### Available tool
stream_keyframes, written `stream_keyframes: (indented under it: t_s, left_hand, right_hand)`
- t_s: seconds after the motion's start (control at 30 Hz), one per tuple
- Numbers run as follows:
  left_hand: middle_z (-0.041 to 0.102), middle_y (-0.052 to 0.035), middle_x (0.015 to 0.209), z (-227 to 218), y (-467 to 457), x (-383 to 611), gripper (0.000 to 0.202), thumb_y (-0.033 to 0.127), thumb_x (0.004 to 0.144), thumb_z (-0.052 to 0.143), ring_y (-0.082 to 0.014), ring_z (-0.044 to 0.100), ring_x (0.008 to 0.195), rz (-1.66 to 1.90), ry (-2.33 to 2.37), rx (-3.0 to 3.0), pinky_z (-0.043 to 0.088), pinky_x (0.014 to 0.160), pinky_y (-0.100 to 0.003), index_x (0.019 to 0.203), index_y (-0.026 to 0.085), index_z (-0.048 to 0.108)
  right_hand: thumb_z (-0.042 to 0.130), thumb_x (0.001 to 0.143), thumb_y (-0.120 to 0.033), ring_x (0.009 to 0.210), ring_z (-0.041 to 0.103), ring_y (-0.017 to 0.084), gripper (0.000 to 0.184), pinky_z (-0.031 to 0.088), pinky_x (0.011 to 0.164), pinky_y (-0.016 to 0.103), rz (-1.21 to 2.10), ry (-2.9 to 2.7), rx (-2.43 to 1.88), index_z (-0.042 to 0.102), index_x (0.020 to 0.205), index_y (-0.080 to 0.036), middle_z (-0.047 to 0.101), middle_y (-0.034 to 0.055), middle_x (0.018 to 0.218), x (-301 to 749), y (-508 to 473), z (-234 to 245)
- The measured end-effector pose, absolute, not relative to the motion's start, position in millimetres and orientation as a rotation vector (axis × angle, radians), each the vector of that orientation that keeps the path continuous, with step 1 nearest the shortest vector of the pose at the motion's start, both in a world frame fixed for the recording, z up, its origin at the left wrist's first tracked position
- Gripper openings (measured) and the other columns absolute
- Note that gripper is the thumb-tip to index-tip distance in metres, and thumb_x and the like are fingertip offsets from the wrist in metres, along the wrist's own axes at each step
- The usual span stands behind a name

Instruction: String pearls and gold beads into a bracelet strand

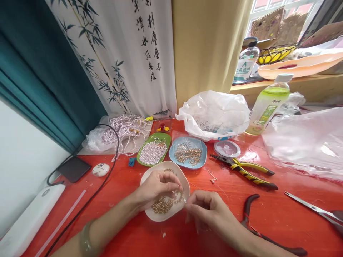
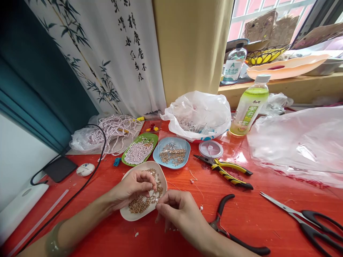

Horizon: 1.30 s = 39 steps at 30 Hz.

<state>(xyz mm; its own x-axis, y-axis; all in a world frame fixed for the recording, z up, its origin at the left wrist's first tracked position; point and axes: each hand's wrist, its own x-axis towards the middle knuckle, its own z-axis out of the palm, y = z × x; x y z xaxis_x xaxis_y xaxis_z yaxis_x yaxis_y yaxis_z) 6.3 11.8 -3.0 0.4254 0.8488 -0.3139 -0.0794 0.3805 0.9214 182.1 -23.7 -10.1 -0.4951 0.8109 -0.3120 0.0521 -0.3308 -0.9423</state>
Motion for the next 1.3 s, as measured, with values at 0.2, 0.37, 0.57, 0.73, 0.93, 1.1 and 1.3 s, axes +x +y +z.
stream_keyframes:
  t_s: [0.2, 0.37, 0.57, 0.73, 0.93, 1.1, 1.3]
  left_hand:
    - [0.062, -0.0041, 0.067, -6.2, 11.5, 6.9, 0.017, 0.025, 0.064, 0.068, -0.0081, 0.053, 0.057, 0.687, 0.924, 1.021, 0.043, 0.052, -0.018, 0.069, 0.01, 0.063]
    - [0.06, -0.0036, 0.069, -3.5, 10.5, 7.4, 0.022, 0.03, 0.064, 0.068, -0.0069, 0.052, 0.054, 0.669, 0.898, 1.005, 0.042, 0.05, -0.018, 0.07, 0.01, 0.061]
    - [0.058, -0.0027, 0.067, -1.9, 9.9, 9.1, 0.027, 0.034, 0.062, 0.069, -0.0063, 0.05, 0.052, 0.651, 0.911, 1.0, 0.04, 0.048, -0.018, 0.067, 0.01, 0.06]
    - [0.057, -0.0026, 0.065, -0.9, 9.3, 10.4, 0.029, 0.036, 0.059, 0.071, -0.0075, 0.051, 0.054, 0.647, 0.931, 0.99, 0.04, 0.047, -0.018, 0.064, 0.01, 0.059]
    - [0.058, -0.0022, 0.064, -1.3, 10.0, 10.0, 0.03, 0.035, 0.056, 0.072, -0.0071, 0.05, 0.052, 0.645, 0.938, 0.986, 0.038, 0.045, -0.017, 0.064, 0.01, 0.059]
    - [0.059, -0.0026, 0.062, -1.3, 9.8, 10.0, 0.024, 0.031, 0.058, 0.072, -0.0083, 0.05, 0.055, 0.637, 0.956, 1.038, 0.037, 0.046, -0.017, 0.063, 0.011, 0.06]
    - [0.06, -0.0019, 0.061, -2.2, 11.0, 8.9, 0.02, 0.03, 0.057, 0.071, -0.008, 0.049, 0.051, 0.603, 0.974, 1.103, 0.037, 0.047, -0.019, 0.063, 0.012, 0.063]
  right_hand:
    - [0.055, 0.069, -0.029, 0.039, 0.044, 0.004, 0.018, 0.028, 0.039, 0.017, 1.883, -1.348, -1.13, 0.05, 0.059, -0.015, 0.055, -0.0032, 0.051, 180.8, -23.2, -9.7]
    - [0.055, 0.069, -0.031, 0.038, 0.044, 0.004, 0.019, 0.027, 0.038, 0.017, 1.881, -1.345, -1.116, 0.051, 0.061, -0.014, 0.057, -0.0021, 0.053, 180.9, -21.8, -10.6]
    - [0.056, 0.069, -0.033, 0.038, 0.043, 0.004, 0.02, 0.027, 0.038, 0.017, 1.888, -1.343, -1.095, 0.05, 0.061, -0.015, 0.057, -0.0025, 0.053, 181.5, -21.9, -10.1]
    - [0.056, 0.068, -0.03, 0.039, 0.044, 0.005, 0.018, 0.029, 0.039, 0.017, 1.888, -1.345, -1.097, 0.05, 0.061, -0.015, 0.057, -0.003, 0.053, 181.7, -22.0, -10.4]
    - [0.056, 0.07, -0.03, 0.041, 0.045, 0.005, 0.018, 0.03, 0.04, 0.017, 1.888, -1.357, -1.09, 0.051, 0.061, -0.015, 0.057, -0.0028, 0.054, 181.1, -22.2, -10.2]
    - [0.057, 0.07, -0.035, 0.04, 0.044, 0.005, 0.023, 0.031, 0.04, 0.017, 1.866, -1.353, -1.102, 0.051, 0.062, -0.015, 0.056, -0.0026, 0.055, 181.0, -22.0, -8.3]
    - [0.057, 0.07, -0.041, 0.042, 0.044, 0.005, 0.026, 0.031, 0.04, 0.018, 1.834, -1.388, -1.079, 0.052, 0.064, -0.015, 0.056, -0.0023, 0.057, 180.7, -21.2, -10.9]
